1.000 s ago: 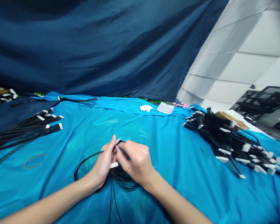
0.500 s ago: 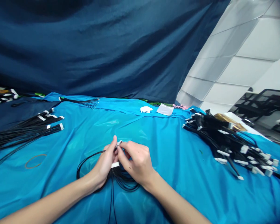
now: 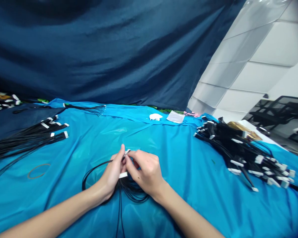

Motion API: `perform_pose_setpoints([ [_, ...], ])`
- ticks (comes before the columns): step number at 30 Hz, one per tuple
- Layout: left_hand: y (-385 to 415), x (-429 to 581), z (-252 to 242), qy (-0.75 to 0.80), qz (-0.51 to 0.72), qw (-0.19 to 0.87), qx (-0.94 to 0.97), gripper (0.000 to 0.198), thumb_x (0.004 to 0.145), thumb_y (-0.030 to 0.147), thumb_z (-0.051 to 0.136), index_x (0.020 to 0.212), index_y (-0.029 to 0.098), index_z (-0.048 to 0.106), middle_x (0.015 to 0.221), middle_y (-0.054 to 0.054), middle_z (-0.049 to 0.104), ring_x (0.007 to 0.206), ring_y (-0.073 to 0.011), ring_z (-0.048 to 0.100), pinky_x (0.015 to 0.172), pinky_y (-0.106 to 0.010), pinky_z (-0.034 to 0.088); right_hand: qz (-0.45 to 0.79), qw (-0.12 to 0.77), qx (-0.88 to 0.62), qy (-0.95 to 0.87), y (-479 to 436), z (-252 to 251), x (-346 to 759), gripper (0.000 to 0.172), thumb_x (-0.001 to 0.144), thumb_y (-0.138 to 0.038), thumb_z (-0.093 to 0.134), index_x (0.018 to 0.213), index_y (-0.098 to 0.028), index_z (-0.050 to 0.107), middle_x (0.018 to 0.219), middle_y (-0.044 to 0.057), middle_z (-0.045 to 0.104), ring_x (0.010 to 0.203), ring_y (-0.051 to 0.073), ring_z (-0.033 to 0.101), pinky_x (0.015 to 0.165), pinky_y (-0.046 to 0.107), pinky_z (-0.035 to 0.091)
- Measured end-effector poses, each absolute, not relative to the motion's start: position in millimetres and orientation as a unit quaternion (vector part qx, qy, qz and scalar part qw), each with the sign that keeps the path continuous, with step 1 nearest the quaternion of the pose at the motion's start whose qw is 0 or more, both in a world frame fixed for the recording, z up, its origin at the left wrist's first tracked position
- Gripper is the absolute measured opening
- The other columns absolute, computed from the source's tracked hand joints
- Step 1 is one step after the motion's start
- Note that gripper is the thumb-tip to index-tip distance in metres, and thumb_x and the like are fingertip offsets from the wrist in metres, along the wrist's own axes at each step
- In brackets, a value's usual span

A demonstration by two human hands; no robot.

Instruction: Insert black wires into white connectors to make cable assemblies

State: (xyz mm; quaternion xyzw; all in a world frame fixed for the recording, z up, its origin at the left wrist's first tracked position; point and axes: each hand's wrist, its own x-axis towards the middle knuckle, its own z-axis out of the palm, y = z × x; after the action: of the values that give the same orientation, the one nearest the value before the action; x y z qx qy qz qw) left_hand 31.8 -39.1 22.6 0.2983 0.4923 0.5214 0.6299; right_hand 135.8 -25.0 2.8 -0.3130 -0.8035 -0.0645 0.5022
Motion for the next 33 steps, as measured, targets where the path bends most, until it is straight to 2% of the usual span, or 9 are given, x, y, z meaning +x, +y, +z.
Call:
perform_pose_setpoints([
  [6,-40.3,32.4,24.5,0.498,0.521,0.616,0.316,0.040,0.057,0.053,0.064,0.055,0.017,0.046,0.043,0.005,0.044,0.042,-0.0089,0.040,0.044,-0.022,0.030,-0.066,0.501,-0.308,-0.806,-25.8,2.8,134.9,0.019,0.085,-0.016,0.044,0.071,-0.013,0.057,0.053,-0.001,0.051,0.048,0.009,0.046,0.052,0.021,0.034],
  [10,-40.3,32.5,24.3,0.503,0.524,0.609,0.319,0.041,0.057,0.052,0.065,0.052,0.017,0.044,0.043,0.006,0.042,0.039,-0.0068,0.033,0.043,-0.022,0.028,-0.062,0.502,-0.308,-0.806,-25.0,2.3,135.1,0.017,0.084,-0.016,0.045,0.072,-0.013,0.057,0.055,0.000,0.053,0.049,0.010,0.048,0.052,0.021,0.035],
  [16,-39.8,32.8,23.7,0.507,0.530,0.597,0.325,0.038,0.057,0.050,0.065,0.053,0.018,0.046,0.039,0.009,0.031,0.038,-0.0060,0.024,0.041,-0.022,0.024,-0.059,0.497,-0.312,-0.808,-24.1,0.0,134.5,0.017,0.085,-0.016,0.045,0.074,-0.014,0.058,0.057,0.001,0.056,0.051,0.010,0.050,0.054,0.021,0.036],
  [33,-38.2,31.3,18.1,0.526,0.532,0.581,0.319,0.034,0.057,0.046,0.066,0.058,0.017,0.048,0.049,0.005,0.043,0.047,-0.0088,0.038,0.047,-0.022,0.033,-0.060,0.488,-0.316,-0.812,-24.7,-1.2,134.7,0.018,0.085,-0.016,0.044,0.074,-0.014,0.059,0.058,0.001,0.058,0.052,0.010,0.052,0.055,0.021,0.037],
])
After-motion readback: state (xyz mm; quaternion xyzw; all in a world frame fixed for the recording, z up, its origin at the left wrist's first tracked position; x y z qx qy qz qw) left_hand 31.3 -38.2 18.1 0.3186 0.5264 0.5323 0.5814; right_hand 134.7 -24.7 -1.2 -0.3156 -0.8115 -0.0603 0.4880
